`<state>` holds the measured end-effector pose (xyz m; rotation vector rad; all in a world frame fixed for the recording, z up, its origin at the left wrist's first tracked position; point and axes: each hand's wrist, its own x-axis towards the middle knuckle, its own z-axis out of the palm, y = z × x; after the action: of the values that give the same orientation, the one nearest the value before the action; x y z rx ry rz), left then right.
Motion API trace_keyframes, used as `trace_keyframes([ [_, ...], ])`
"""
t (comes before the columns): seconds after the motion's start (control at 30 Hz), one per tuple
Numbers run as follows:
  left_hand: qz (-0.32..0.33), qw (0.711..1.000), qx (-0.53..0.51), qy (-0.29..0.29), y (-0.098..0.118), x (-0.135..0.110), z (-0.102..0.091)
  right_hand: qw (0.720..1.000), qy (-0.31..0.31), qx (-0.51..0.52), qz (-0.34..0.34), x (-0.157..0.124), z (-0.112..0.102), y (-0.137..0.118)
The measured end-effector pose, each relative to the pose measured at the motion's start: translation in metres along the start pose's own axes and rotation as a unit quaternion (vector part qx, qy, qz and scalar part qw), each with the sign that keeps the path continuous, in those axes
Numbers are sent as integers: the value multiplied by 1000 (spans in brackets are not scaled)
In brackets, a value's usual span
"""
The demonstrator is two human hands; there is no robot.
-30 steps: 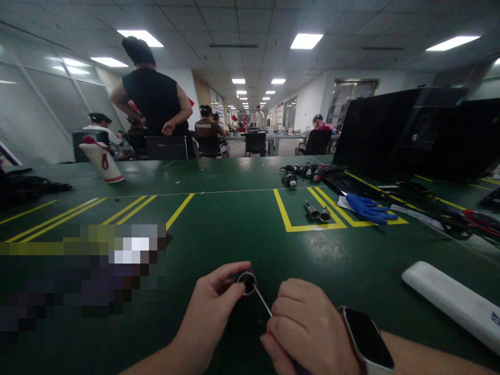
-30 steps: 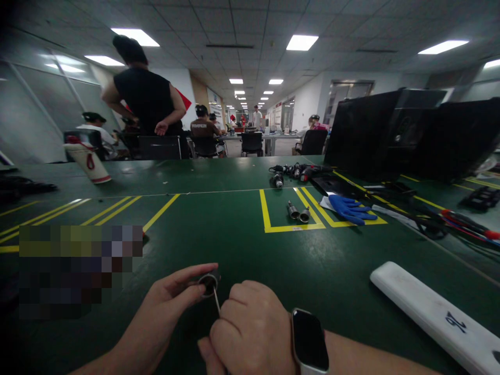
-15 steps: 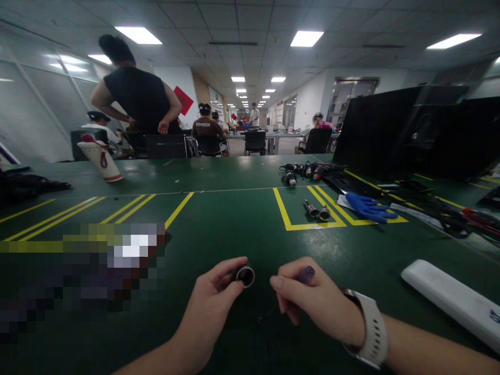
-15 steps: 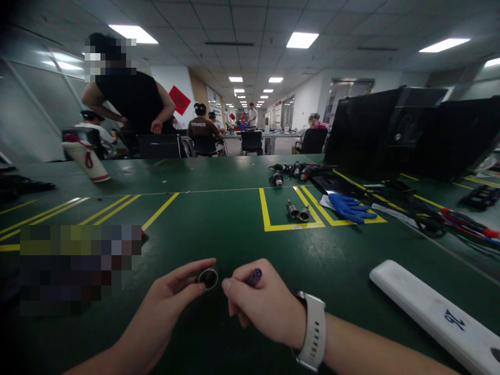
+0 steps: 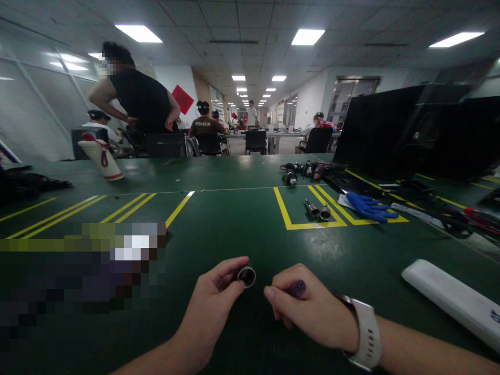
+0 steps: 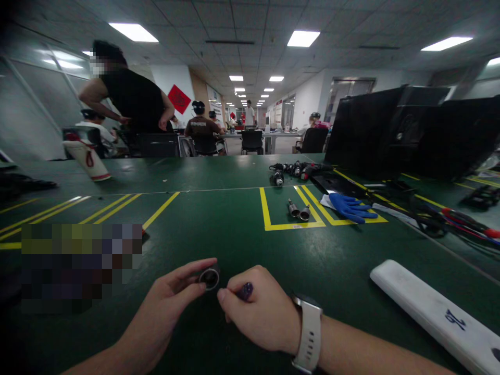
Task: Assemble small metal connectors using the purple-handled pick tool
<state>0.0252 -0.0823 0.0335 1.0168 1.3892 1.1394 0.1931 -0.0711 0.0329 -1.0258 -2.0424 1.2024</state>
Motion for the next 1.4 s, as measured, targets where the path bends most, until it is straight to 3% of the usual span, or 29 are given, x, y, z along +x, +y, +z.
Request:
trace_keyframes([
  [0.2, -17, 1000, -2, -4, 5, -4, 2, 987, -26, 112, 113, 7, -4, 3],
  [0.33, -18, 1000, -3, -2, 5, -4, 2, 959, 37, 234, 154, 13, 0, 11],
  [0.43, -15, 1000, 1, -3, 4, -3, 1, 929, 73, 331, 152, 14, 1, 15],
  [0.53, -12, 1000, 8, 0, 4, -2, 1, 920, 125, 361, 88, 11, -2, 14],
  [0.6, -15, 1000, 7, -4, 4, -2, 1, 941, 154, 302, 20, 6, -4, 9],
  [0.7, -11, 1000, -3, -16, 2, -3, 0, 973, 170, 115, -107, -2, -4, 1],
  [0.87, 14, 1000, -6, -16, -2, -3, 1, 943, 153, -106, -277, -9, 5, -6],
  [1.0, 38, 999, 16, -6, -2, -3, 1, 925, 147, -192, -294, -11, 9, -7],
  [1.27, 42, 999, 17, 7, 1, -3, 2, 880, 144, -253, -374, -11, 14, -5],
  [1.4, 48, 999, 18, 6, 1, -3, 2, 880, 151, -250, -373, -11, 15, -5],
])
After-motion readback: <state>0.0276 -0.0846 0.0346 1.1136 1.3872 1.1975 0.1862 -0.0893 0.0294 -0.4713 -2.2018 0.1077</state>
